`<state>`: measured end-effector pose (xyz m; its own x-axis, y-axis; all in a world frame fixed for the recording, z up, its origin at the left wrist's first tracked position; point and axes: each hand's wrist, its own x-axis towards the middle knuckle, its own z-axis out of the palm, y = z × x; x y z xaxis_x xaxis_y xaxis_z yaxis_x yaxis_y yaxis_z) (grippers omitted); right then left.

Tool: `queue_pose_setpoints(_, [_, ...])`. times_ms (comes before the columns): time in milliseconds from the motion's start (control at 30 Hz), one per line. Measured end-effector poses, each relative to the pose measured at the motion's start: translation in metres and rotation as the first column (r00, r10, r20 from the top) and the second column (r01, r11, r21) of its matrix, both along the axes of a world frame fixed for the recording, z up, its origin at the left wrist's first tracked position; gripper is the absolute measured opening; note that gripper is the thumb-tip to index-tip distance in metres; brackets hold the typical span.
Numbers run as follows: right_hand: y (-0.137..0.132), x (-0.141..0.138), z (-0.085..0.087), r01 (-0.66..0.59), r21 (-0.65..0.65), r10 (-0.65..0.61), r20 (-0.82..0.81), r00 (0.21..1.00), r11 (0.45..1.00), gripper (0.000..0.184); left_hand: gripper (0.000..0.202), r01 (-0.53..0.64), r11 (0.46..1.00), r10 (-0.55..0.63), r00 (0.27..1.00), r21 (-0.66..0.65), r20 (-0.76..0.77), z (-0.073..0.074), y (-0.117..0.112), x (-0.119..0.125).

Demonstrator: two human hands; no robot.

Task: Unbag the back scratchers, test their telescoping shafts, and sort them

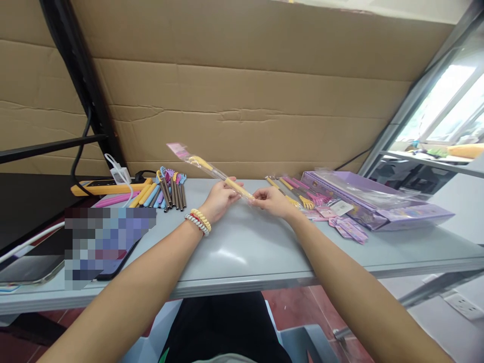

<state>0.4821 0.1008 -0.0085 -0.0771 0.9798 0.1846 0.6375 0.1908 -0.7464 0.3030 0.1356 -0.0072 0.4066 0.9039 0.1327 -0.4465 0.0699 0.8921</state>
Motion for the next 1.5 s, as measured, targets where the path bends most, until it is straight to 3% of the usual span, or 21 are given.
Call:
queue_pose_setpoints(67, [0.001, 0.001, -0.001, 0.012, 0.026, -0.013, 0.065, 0.998, 1.000, 0.035, 0.039, 0.041, 0.999, -0.041, 0.999, -0.009, -0.017, 0.002, -0.001, -0.003])
queue_pose_setpoints(167, [0.001, 0.005, -0.001, 0.057, 0.048, -0.064, 0.186, 0.980, 0.997, 0.028, 0.028, 0.042, 0.998, -0.043, 0.998, -0.037, -0.041, 0.004, 0.001, -0.006])
queue_pose_setpoints(333, [0.001, 0.020, 0.002, 0.132, 0.078, -0.151, 0.338, 0.929, 0.988, 0.019, 0.016, -0.106, 0.989, 0.095, 0.990, -0.106, -0.103, 0.005, 0.011, -0.012])
queue_pose_setpoints(467, [0.002, 0.038, 0.002, 0.189, 0.072, -0.202, 0.364, 0.909, 0.979, 0.015, 0.010, -0.185, 0.974, 0.190, 0.981, -0.131, 0.027, 0.009, 0.016, -0.018])
queue_pose_setpoints(767, [0.003, 0.044, -0.002, 0.134, 0.019, -0.135, 0.099, 0.986, 0.991, 0.032, 0.014, -0.182, 0.979, 0.194, 0.969, -0.091, 0.153, 0.008, 0.024, -0.026])
queue_pose_setpoints(933, [0.004, 0.046, -0.003, 0.105, 0.052, -0.102, -0.057, 0.993, 0.993, 0.039, 0.016, -0.203, 0.968, 0.224, 0.963, -0.147, 0.147, 0.012, 0.023, -0.028])
queue_pose_setpoints(1133, [0.009, 0.057, -0.005, 0.187, 0.116, -0.148, -0.284, 0.947, 0.976, 0.037, 0.014, -0.374, 0.912, 0.396, 0.910, -0.169, 0.125, 0.019, 0.027, -0.036])
queue_pose_setpoints(1233, [0.008, 0.064, -0.002, 0.221, 0.125, -0.135, -0.484, 0.865, 0.967, 0.041, 0.013, -0.474, 0.862, 0.501, 0.852, -0.181, 0.150, 0.021, 0.033, -0.046])
queue_pose_setpoints(1300, [0.005, 0.071, 0.003, 0.264, 0.149, -0.111, -0.641, 0.760, 0.953, 0.043, 0.012, -0.546, 0.813, 0.577, 0.800, -0.201, 0.164, 0.021, 0.038, -0.054])
queue_pose_setpoints(1400, [-0.001, 0.082, 0.014, 0.385, 0.157, -0.074, -0.850, 0.521, 0.909, 0.039, 0.014, -0.590, 0.774, 0.624, 0.772, -0.231, 0.122, 0.019, 0.044, -0.062])
queue_pose_setpoints(1500, [-0.006, 0.092, 0.024, 0.500, 0.047, -0.074, -0.973, 0.219, 0.865, 0.025, 0.016, -0.524, 0.820, 0.536, 0.844, -0.229, -0.010, 0.017, 0.047, -0.063])
